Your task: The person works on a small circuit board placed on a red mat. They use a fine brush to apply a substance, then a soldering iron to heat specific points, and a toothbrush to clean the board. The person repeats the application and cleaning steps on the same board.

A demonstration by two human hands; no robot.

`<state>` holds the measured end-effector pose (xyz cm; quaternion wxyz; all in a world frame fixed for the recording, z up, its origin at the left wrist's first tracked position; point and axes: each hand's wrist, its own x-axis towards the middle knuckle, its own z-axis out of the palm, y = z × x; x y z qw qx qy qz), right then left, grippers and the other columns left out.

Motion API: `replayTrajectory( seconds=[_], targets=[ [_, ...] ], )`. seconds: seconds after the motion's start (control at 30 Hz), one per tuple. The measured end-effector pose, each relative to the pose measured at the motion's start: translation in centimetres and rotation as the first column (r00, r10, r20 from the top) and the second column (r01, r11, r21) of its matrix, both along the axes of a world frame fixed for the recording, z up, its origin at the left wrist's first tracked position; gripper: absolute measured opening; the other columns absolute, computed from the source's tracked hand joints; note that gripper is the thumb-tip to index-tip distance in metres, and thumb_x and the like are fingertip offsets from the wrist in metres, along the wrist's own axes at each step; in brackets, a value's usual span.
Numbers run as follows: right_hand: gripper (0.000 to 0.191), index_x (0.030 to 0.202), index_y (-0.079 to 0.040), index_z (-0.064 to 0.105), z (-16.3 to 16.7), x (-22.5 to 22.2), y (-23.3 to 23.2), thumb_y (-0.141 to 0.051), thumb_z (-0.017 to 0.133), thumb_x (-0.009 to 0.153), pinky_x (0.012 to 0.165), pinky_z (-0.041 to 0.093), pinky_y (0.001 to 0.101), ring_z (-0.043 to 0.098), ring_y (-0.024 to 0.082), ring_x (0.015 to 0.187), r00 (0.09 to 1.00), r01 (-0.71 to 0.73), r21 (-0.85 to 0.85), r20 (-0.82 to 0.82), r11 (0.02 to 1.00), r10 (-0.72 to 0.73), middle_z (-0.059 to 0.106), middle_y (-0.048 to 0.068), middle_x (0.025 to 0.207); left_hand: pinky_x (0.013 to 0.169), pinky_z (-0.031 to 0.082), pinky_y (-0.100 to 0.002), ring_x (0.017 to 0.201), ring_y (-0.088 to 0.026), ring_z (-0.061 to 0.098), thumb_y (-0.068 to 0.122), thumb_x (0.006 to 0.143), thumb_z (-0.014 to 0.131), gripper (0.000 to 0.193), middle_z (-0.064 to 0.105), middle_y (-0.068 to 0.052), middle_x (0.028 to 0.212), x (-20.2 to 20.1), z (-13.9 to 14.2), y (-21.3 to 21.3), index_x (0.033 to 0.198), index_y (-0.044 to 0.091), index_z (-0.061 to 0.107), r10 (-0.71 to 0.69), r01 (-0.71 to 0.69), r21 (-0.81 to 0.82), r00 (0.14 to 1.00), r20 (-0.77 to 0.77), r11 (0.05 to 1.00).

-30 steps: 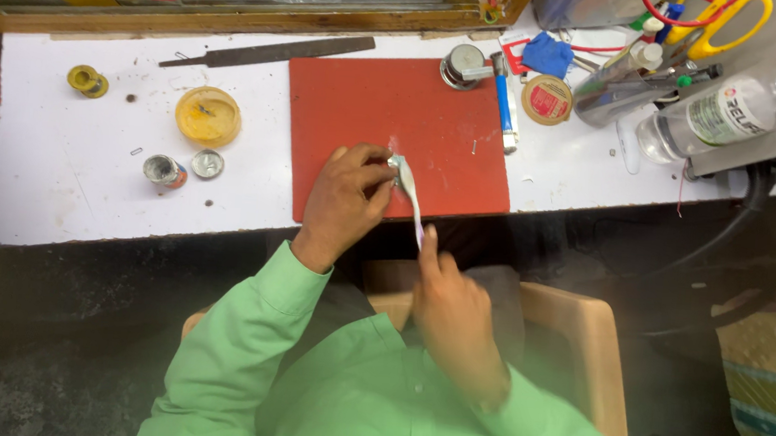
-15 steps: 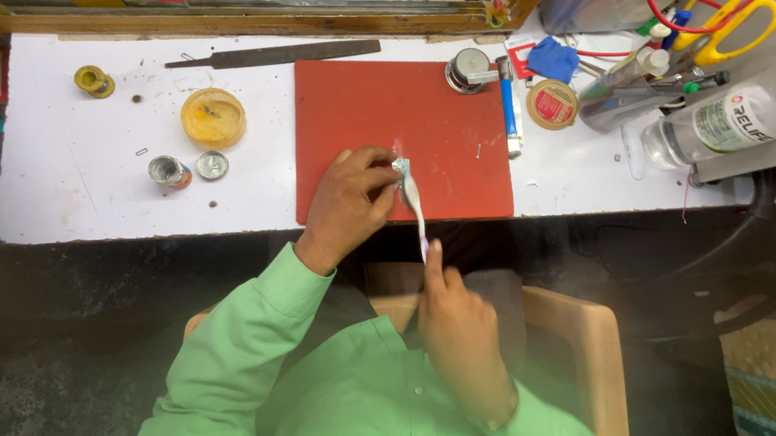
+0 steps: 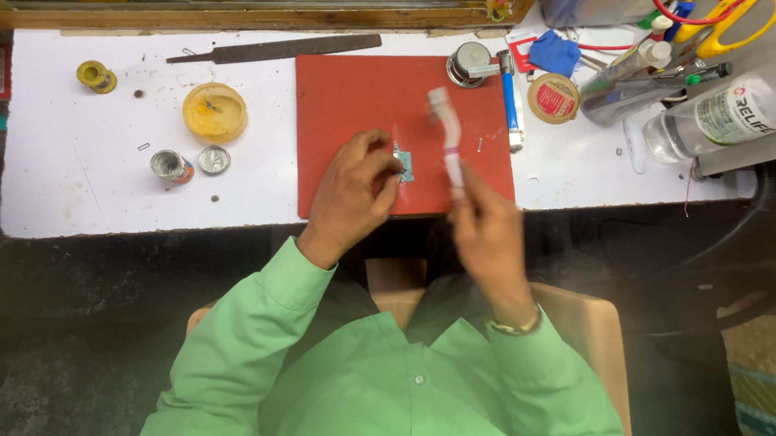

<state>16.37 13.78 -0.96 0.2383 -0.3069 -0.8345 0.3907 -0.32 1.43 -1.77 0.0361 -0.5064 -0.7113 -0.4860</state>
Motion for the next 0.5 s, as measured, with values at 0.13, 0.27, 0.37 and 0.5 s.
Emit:
replayTrajectory(
  seconds=[0.13, 0.27, 0.37, 0.5],
  targets=[
    [0.041, 0.144, -0.001, 0.055, 0.2, 2.0, 0.8, -0.014, 0.055, 0.104, 0.049, 0.042, 0.0211, 0.053, 0.007, 0.057, 0.928, -0.106, -0.56, -0.352, 0.822, -0.12, 0.066, 0.007, 0.085, 0.094, 0.051, -0.044, 0.105, -0.034, 0.062, 0.004, 0.084, 0.072, 0.018, 0.063, -0.015, 0.127, 0.0, 0.3, 0.0, 0.099, 0.003, 0.063, -0.01, 0.01, -0.035, 1.0, 0.011, 0.999],
    [0.037, 0.138, 0.003, 0.053, -0.1, 1.8, 1.2, -0.009, 0.054, 0.104, 0.049, 0.043, 0.02, 0.055, 0.007, 0.059, 0.866, -0.242, -0.606, -0.488, 0.758, -0.113, 0.067, 0.008, 0.093, 0.091, 0.051, -0.043, 0.101, -0.032, 0.064, 0.002, 0.084, 0.072, 0.026, 0.066, -0.01, 0.123, 0.1, 0.8, -0.1, 0.106, 0.005, 0.059, -0.027, 0.037, -0.109, 0.995, 0.096, 0.993],
    [0.033, 0.13, 0.004, 0.057, -0.3, 0.5, 1.5, -0.004, 0.06, 0.099, 0.042, 0.036, 0.0194, 0.049, 0.005, 0.052, 0.867, -0.247, -0.64, -0.482, 0.728, -0.13, 0.066, 0.007, 0.089, 0.093, 0.05, -0.044, 0.107, -0.034, 0.063, 0.0, 0.082, 0.072, 0.033, 0.064, -0.012, 0.124, 0.2, 0.9, -0.1, 0.111, 0.005, 0.056, -0.035, 0.035, -0.037, 0.999, 0.019, 0.999],
    [0.023, 0.117, 0.006, 0.065, -0.4, -2.1, 2.1, -0.002, 0.07, 0.096, 0.04, 0.034, 0.0198, 0.048, 0.003, 0.048, 0.911, -0.17, -0.611, -0.397, 0.773, -0.113, 0.064, 0.003, 0.079, 0.094, 0.051, -0.044, 0.109, -0.035, 0.064, -0.001, 0.081, 0.073, 0.038, 0.064, -0.012, 0.125, 0.4, 0.9, -0.2, 0.114, 0.005, 0.056, -0.029, 0.029, -0.022, 1.0, 0.002, 0.999]
  ],
)
